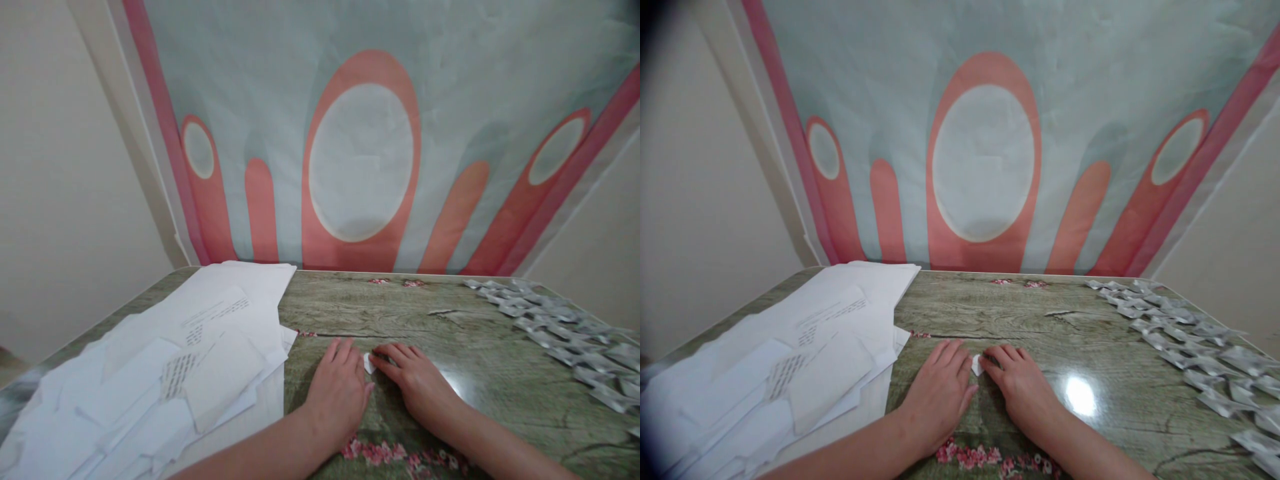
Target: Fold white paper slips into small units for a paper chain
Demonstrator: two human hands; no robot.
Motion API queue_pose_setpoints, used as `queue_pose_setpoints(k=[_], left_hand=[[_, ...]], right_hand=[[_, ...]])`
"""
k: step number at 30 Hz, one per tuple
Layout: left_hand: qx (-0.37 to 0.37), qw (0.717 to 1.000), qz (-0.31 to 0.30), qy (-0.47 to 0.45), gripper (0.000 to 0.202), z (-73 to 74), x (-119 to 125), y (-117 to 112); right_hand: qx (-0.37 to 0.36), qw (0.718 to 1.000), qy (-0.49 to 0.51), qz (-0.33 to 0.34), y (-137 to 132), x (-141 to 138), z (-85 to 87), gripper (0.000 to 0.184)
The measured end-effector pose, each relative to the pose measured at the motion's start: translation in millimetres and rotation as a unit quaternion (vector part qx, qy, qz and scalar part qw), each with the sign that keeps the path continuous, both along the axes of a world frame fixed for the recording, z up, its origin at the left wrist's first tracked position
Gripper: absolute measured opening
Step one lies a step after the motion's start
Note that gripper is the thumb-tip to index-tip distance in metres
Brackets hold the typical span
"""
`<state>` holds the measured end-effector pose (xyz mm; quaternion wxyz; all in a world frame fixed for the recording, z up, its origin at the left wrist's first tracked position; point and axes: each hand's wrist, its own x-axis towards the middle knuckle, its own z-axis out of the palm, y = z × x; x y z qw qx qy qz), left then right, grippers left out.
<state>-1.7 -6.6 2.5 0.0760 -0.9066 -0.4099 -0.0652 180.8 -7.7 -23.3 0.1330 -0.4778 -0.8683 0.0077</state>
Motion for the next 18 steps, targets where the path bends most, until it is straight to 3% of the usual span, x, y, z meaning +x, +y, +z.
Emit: queue_pose_setpoints(k=[18], left_hand=[[-0.022,1.000,-0.018,0.002,0.037,-2.2,0.5,4.3]], right_hand=[[0.041,0.999,-0.033,0.004,-1.7,-1.8,-0.9,0.036]])
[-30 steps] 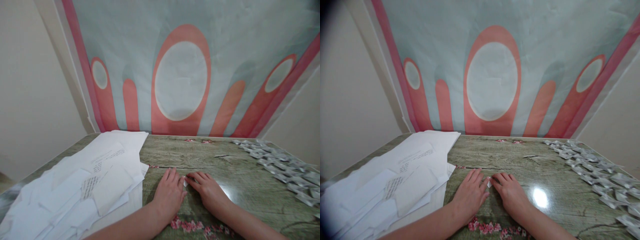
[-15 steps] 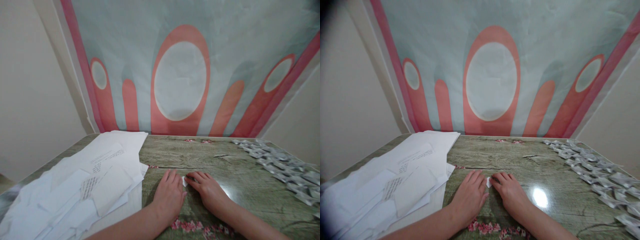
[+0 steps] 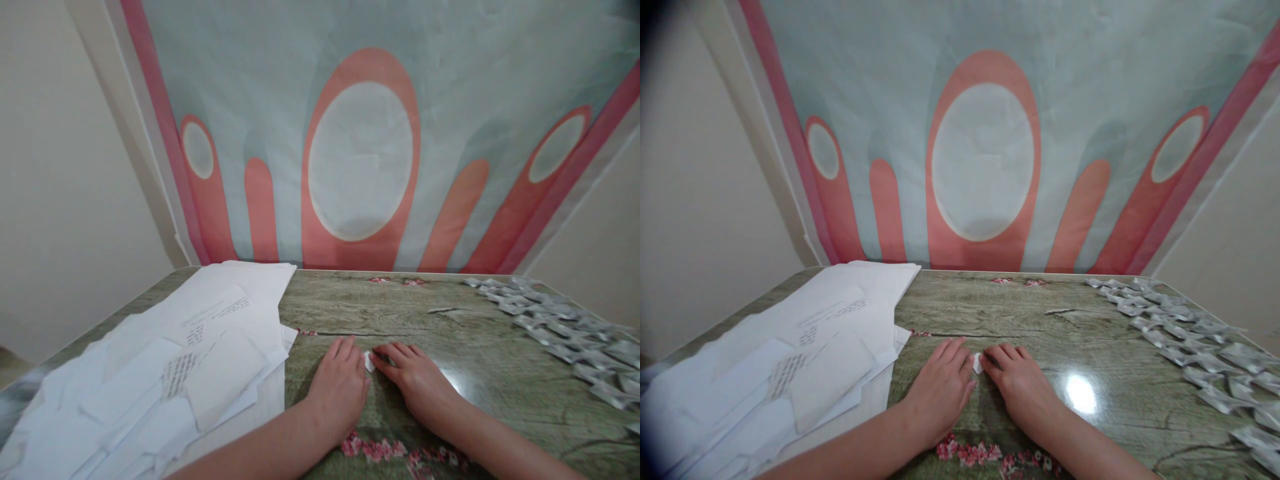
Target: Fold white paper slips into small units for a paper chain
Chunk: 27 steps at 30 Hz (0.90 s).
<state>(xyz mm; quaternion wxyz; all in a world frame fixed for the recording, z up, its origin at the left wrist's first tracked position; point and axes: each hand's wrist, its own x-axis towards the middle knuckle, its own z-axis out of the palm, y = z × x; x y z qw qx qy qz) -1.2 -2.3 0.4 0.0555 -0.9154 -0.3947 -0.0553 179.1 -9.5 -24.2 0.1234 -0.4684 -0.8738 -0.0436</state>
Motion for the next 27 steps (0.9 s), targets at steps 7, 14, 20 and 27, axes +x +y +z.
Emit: queue_pose_setpoints(k=[7,14,20,27], left_hand=[[-0.017,0.997,-0.014,-0.074,0.025,-0.4,-3,3],[-0.082,0.978,-0.016,-0.192,0.016,-5.1,-11,16],[-0.136,0.956,0.010,-0.258,0.016,-9.7,-13,20],[-0.135,0.946,0.041,-0.293,0.014,-14.1,-12,23]], right_hand=[[0.002,1.000,0.003,0.008,1,3,-4.2,0.040],[0.001,1.000,0.015,0.021,0,7,-8.0,0.044],[-0.020,0.998,0.056,0.018,1,10,-7.8,0.048],[-0.035,0.996,0.079,0.014,1,9,-5.5,0.046]])
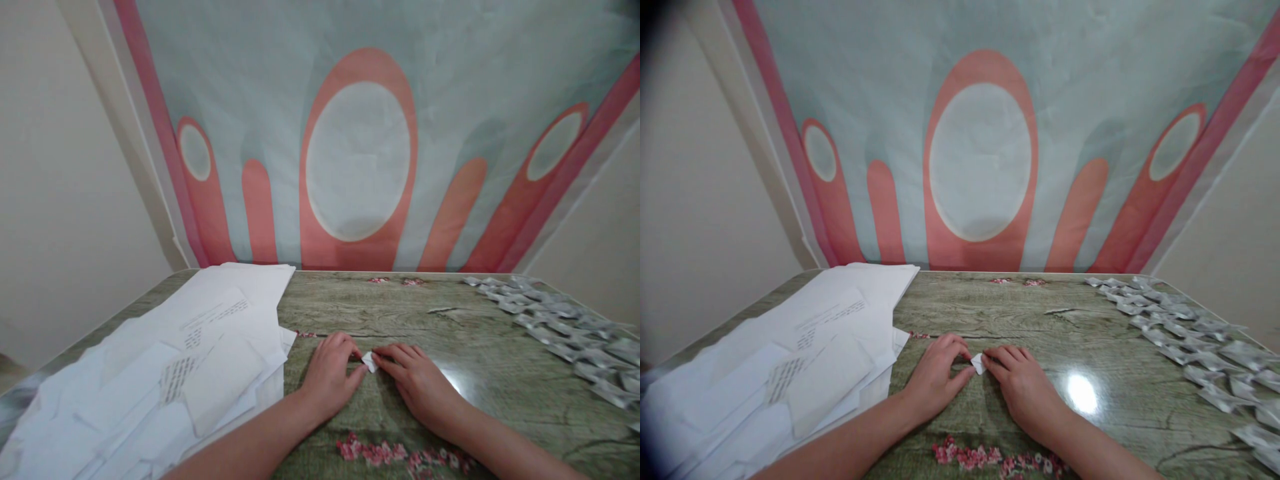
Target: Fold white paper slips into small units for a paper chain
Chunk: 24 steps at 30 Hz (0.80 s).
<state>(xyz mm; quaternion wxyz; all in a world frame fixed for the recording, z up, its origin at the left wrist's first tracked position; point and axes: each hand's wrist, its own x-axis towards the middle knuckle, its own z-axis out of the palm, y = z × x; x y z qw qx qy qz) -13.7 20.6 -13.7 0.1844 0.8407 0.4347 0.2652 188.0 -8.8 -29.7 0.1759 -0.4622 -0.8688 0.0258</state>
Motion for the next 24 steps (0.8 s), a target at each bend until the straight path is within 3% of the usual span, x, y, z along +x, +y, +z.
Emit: queue_pose_setpoints(k=[12,24], left_hand=[[-0.026,0.999,-0.009,-0.028,0.005,-3.1,-0.4,2.1],[-0.024,0.999,-0.010,-0.020,0.007,-1.2,-0.5,1.6]], right_hand=[[0.008,0.995,0.101,0.010,-2.0,-3.5,0.5,0.022],[-0.036,0.982,0.184,-0.002,-3.4,-6.7,2.1,0.018]])
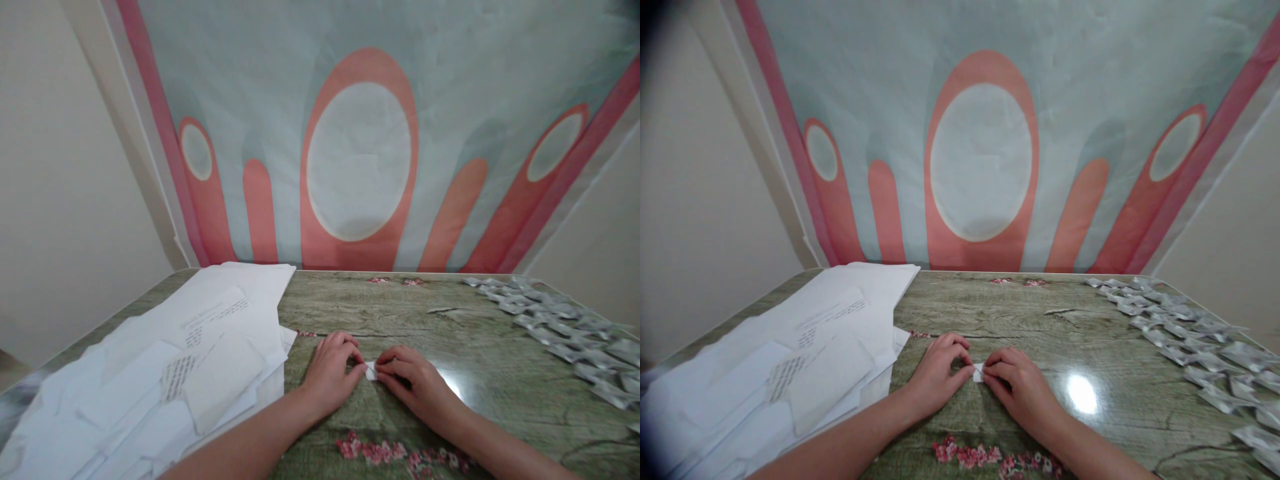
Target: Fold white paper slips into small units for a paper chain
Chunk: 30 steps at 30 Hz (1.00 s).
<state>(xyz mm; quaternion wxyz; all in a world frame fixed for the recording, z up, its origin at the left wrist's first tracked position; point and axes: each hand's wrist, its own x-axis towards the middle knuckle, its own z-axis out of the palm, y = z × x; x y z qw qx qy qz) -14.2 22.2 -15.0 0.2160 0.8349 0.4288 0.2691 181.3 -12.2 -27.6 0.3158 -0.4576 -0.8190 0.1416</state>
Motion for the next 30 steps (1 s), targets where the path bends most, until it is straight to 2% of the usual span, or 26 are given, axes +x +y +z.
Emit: queue_pose_setpoints(k=[8,19,24,30], left_hand=[[0.006,1.000,-0.005,0.005,0.004,0.7,-0.2,0.2],[0.007,1.000,-0.021,-0.003,0.005,2.9,0.3,-0.4],[0.001,0.999,-0.042,-0.022,0.007,4.1,1.3,-0.7],[0.001,0.997,-0.063,-0.037,0.019,9.0,2.2,-3.1]], right_hand=[[-0.026,0.999,0.023,-0.004,1.9,0.5,-2.1,0.014],[-0.045,0.999,0.020,0.011,4.0,-0.5,-3.0,0.025],[-0.076,0.995,0.070,0.010,3.1,-0.2,-0.1,0.017],[-0.149,0.978,0.145,-0.036,2.6,2.5,0.3,0.011]])
